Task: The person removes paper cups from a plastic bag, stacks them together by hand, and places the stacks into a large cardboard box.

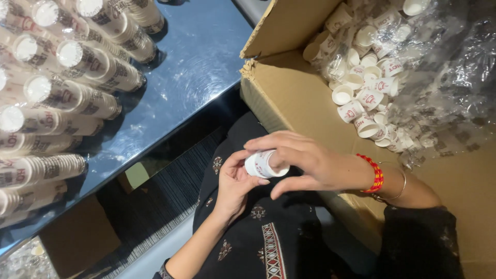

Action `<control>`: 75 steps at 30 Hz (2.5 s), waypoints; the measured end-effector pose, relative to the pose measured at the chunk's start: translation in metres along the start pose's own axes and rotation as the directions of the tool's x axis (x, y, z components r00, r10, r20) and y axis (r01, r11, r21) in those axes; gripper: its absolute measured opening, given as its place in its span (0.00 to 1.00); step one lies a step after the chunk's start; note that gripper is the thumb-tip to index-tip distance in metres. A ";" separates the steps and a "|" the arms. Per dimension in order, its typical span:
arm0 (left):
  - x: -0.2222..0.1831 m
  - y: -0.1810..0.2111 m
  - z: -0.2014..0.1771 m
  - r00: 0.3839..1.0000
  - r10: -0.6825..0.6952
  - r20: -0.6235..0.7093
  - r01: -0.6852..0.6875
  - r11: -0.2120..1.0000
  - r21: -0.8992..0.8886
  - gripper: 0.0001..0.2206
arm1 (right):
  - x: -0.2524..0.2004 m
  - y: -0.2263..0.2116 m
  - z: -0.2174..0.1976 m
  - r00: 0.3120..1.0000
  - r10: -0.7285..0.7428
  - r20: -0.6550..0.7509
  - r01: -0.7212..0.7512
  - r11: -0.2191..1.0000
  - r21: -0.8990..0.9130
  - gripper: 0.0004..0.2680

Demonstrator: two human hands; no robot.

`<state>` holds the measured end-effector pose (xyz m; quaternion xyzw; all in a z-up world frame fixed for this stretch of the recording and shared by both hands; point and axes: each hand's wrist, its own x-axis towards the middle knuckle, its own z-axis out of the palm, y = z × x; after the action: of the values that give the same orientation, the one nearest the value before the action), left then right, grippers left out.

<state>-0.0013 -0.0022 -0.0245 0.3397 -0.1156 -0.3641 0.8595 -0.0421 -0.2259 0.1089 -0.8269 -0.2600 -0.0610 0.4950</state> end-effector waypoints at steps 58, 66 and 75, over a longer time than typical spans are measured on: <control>0.020 0.050 0.025 0.973 -0.179 -0.143 0.204 0.961 0.186 0.29 | -0.015 0.028 -0.047 0.968 0.129 -0.216 -0.193 0.932 -0.308 0.17; 0.032 0.081 -0.003 0.970 0.139 -0.198 -0.056 0.926 0.375 0.28 | -0.064 0.231 -0.067 0.867 0.270 -0.418 -0.493 0.591 -0.639 0.06; 0.034 0.071 0.014 0.993 0.035 -0.112 0.004 0.943 0.333 0.28 | -0.088 0.260 -0.071 0.811 0.320 -0.490 -0.585 0.457 -0.670 0.09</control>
<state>0.0549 0.0026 0.0318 0.4994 -0.1278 -0.3121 0.7980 0.0212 -0.4164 -0.0910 -0.9767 0.1047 -0.1569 0.1022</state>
